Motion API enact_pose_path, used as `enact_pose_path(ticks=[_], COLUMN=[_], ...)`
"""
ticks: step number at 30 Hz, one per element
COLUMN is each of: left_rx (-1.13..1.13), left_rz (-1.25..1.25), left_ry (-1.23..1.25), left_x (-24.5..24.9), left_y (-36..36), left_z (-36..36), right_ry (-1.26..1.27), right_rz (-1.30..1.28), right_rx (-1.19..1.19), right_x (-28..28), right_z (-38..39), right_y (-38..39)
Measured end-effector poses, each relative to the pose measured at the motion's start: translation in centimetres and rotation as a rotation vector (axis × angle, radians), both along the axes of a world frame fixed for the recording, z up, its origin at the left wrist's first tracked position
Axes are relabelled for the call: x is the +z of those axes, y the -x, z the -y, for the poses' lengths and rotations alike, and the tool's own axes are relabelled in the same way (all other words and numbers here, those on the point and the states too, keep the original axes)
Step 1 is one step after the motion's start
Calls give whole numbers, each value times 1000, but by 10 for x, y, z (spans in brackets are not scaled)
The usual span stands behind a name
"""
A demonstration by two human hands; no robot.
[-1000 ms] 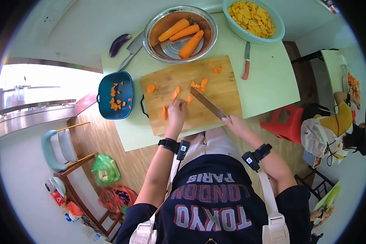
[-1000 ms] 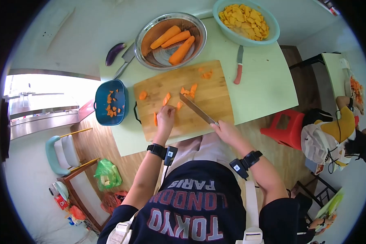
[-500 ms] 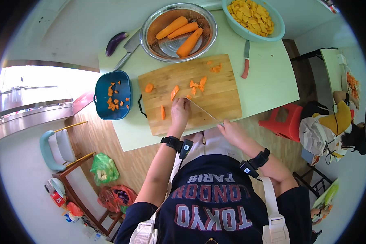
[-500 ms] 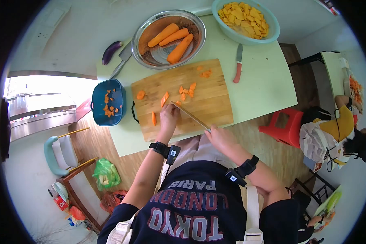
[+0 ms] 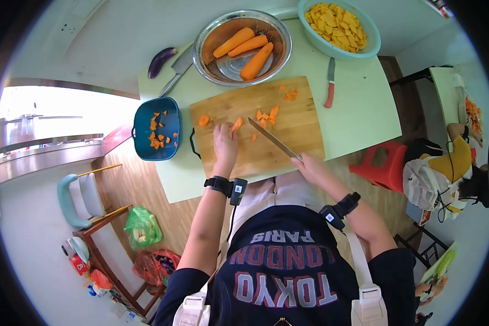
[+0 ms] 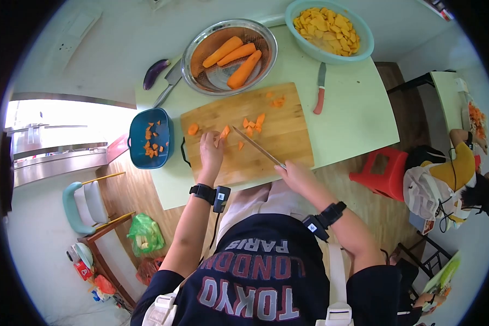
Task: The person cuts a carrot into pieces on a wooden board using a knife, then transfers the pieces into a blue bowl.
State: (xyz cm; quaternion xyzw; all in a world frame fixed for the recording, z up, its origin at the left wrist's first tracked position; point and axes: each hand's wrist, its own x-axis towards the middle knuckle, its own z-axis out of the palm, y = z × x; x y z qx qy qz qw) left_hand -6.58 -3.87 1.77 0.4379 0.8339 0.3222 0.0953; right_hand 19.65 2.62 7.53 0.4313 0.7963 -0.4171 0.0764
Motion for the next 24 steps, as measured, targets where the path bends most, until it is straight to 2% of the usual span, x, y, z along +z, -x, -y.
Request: enact_pose_path(ticks=[5,9,12,14,18,20,24], left_rx=[-85,-87,-62,-76,-42,-59,-98], left_rz=[-54,-126,-47,130,266,120,55], left_ry=[97,32,42,110,131,-19,-69], left_x=[-6,-11,-22,-26,-17,-4,-5], left_y=[2,0,0,-7,-35,-42,-42], left_z=[0,-1,1,4,7,6,0], right_ry=[16,25,21,7,-34,-75,-99], right_rz=[91,53,54,61,60,85,170], right_rx=[77,110,59,18,-24,-4,46], right_x=[9,6,0,-6,-1,9,35], right_z=[14,21,21,18,11,13,15], right_y=[-16,-17,-16,-20,-18,-12,9])
